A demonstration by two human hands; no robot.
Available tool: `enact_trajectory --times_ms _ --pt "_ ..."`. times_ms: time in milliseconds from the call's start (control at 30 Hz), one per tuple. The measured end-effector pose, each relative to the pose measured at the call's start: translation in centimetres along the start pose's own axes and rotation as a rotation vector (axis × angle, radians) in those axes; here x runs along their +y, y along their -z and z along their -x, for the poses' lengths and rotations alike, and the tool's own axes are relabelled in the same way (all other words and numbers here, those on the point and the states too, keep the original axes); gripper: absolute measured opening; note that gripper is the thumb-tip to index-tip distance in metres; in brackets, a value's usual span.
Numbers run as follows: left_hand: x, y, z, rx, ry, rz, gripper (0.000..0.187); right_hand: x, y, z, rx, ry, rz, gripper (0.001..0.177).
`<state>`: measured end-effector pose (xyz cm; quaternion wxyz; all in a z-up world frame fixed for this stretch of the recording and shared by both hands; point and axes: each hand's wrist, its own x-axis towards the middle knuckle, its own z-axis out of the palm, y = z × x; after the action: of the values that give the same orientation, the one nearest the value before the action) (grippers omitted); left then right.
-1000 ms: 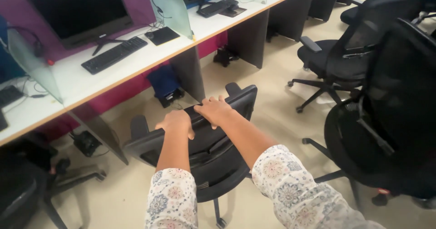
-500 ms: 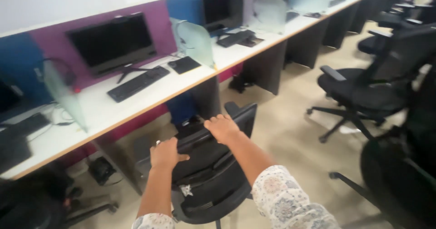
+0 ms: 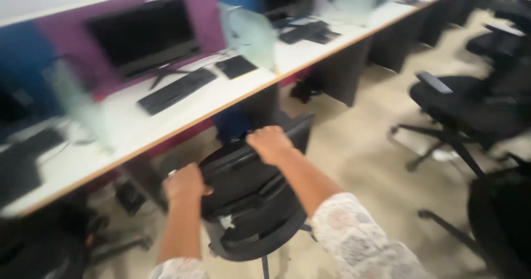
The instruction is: The recorder is moving several rolling office chairs from one side of an office aisle to the other.
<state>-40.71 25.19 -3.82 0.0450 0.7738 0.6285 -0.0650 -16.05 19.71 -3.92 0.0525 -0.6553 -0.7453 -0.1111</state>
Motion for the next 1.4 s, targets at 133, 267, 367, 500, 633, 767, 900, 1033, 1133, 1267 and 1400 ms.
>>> enact_trajectory --times_ms 133,267,367,500,633,767,900,1033,1133,1267,1400 --pt "-1.9 0.4 -3.0 -0.025 0.043 -0.059 0.069 -1.3 -0.7 -2.5 0.052 -0.029 -0.066 0.022" --pt "-4.5 -1.5 -9.3 -0.14 0.204 -0.054 0.087 -1.8 -2.1 -5.8 -0.034 -0.026 -0.138 0.033" --pt "-6.2 -2.3 -12.1 -0.215 0.259 -0.107 0.077 -2.3 -2.5 -7.8 -0.092 -0.011 -0.158 0.039" --pt "-6.6 -2.3 -13.5 -0.18 0.376 -0.057 0.072 -2.0 -3.3 -10.4 -0.138 0.034 -0.163 0.037" --pt "-6.7 -1.9 -13.5 -0.102 0.356 -0.04 0.07 -1.3 -4.1 -12.8 -0.114 0.098 -0.184 0.034" --pt "-6.4 -1.7 -14.3 -0.067 0.37 -0.066 0.073 -0.7 -4.1 -14.7 -0.07 0.125 -0.164 0.035" --pt "-8.0 -4.0 -16.1 0.158 0.32 -0.093 0.076 -0.7 -5.2 -17.1 -0.05 0.141 -0.177 0.033" --pt "-9.2 -4.3 -19.6 0.34 0.242 -0.023 0.101 -0.3 -7.5 -20.8 0.028 0.17 -0.153 0.042" --pt "-9.4 -3.4 -21.1 0.286 0.26 -0.093 0.086 -0.3 -6.2 -22.0 0.011 0.163 -0.153 0.045" --pt "-9.7 -2.1 -22.7 0.227 0.253 -0.061 0.065 -0.7 -5.3 -23.5 -0.074 0.117 -0.188 0.038" --pt "-10.9 -2.3 -26.2 0.256 0.229 -0.082 0.074 0.0 -7.7 -27.3 -0.039 0.098 -0.161 0.041"
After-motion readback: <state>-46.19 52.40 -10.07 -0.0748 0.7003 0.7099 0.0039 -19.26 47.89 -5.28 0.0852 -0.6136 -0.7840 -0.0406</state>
